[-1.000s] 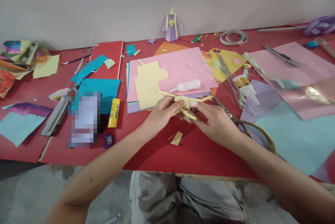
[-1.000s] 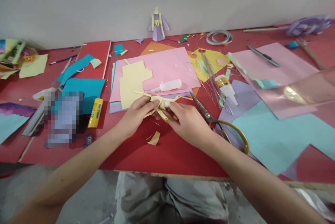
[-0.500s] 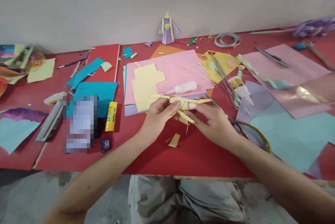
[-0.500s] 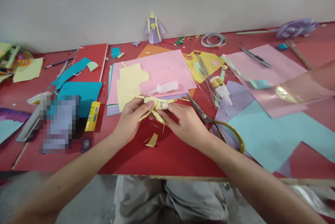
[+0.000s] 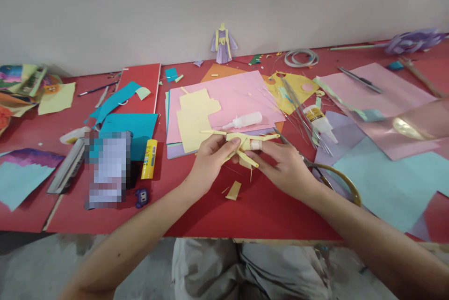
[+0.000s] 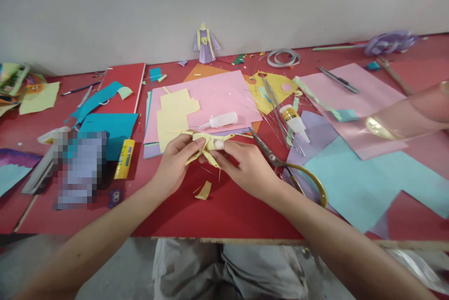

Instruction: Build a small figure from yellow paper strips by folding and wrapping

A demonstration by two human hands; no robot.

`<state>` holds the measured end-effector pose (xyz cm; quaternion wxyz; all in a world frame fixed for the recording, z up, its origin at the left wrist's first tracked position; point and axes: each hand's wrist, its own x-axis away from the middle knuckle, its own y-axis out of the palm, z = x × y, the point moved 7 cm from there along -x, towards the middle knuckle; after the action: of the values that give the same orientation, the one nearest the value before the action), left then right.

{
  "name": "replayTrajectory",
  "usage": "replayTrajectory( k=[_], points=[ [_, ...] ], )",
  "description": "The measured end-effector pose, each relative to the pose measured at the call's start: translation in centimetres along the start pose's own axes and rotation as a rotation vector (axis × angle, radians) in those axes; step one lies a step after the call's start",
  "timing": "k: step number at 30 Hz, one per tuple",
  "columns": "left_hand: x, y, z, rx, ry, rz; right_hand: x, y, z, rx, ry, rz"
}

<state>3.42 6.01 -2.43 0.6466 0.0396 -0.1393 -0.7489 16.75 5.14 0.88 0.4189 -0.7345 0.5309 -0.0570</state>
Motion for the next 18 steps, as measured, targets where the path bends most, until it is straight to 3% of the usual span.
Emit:
replayTrajectory(
  k=[8, 18],
  points=[
    [0.00, -0.02, 0.03, 0.018, 0.010, -0.003, -0.04, 0.17, 0.03, -0.024, 0.007, -0.031],
    [-0.11, -0.03, -0.16, 0.016, 0.019, -0.017, -0.09, -0.05, -0.50, 0.019, -0.078, 0.032]
  ],
)
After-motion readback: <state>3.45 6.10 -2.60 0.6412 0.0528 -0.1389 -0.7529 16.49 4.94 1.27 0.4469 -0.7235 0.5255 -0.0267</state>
